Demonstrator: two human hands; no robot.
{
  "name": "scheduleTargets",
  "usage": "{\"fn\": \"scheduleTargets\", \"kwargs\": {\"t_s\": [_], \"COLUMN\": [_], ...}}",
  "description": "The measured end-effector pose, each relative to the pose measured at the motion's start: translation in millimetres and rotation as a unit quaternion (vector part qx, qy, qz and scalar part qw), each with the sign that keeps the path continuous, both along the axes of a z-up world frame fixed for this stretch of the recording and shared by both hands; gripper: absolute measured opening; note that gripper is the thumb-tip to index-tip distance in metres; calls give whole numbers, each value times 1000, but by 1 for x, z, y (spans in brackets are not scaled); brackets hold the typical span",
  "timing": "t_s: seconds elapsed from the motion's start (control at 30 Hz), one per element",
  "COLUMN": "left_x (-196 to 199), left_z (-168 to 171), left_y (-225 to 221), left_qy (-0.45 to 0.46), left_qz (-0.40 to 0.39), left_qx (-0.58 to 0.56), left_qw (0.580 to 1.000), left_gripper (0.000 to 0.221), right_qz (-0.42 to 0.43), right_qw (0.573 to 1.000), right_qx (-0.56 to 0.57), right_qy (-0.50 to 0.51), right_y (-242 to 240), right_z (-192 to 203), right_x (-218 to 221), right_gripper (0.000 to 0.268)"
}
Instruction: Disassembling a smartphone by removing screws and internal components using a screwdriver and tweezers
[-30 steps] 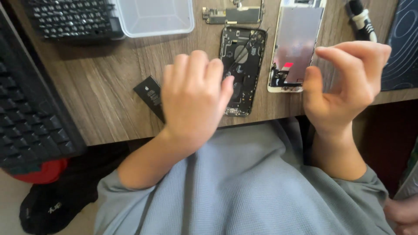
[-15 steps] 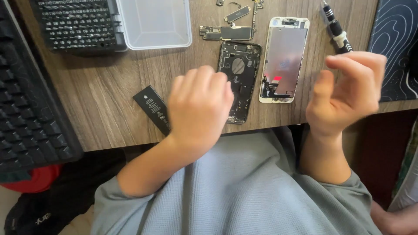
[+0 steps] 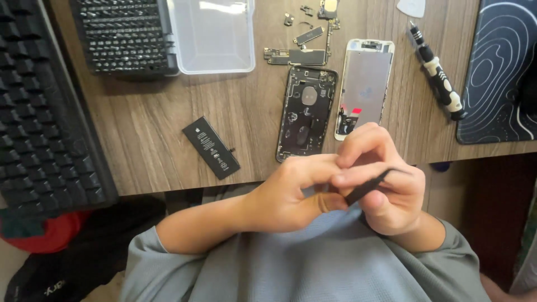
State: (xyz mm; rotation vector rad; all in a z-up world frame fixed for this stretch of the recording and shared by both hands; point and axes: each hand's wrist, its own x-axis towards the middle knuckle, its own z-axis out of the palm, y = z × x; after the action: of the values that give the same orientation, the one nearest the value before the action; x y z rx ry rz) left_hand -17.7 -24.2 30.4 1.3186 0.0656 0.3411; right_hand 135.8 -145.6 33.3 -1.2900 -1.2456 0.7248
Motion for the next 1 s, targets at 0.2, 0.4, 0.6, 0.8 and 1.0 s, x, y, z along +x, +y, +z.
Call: {"fn": "scheduleTargets", "kwargs": {"t_s": [0.2,0.4,0.6,0.8,1.0], "left_x": [-2,-22,-31,-32,-35], "left_z": [-8,-9,-30,-34,-29], "left_y": [1,25,26,31,36], "left_qy": [2,26,52,67,86], "left_qz": [15,174,189,183,173], "left_qx": [63,497,584,596,606], "left_qw": [998,850,788,779,772], "left_gripper": [30,14,15,22,22], "right_qz": [39,-160,-154,-118,-63], "right_qw": [998,983,920,886,841], "right_qx": [17,88,29,-44,3], "right_qy": [53,-35,-360,-446,-537], "right_y": [4,14,29,40,56], "right_z": [4,2,-21,-31,-32], "right_x": [4,34,89,104,119], "right_gripper": [39,22,6,13,10]}}
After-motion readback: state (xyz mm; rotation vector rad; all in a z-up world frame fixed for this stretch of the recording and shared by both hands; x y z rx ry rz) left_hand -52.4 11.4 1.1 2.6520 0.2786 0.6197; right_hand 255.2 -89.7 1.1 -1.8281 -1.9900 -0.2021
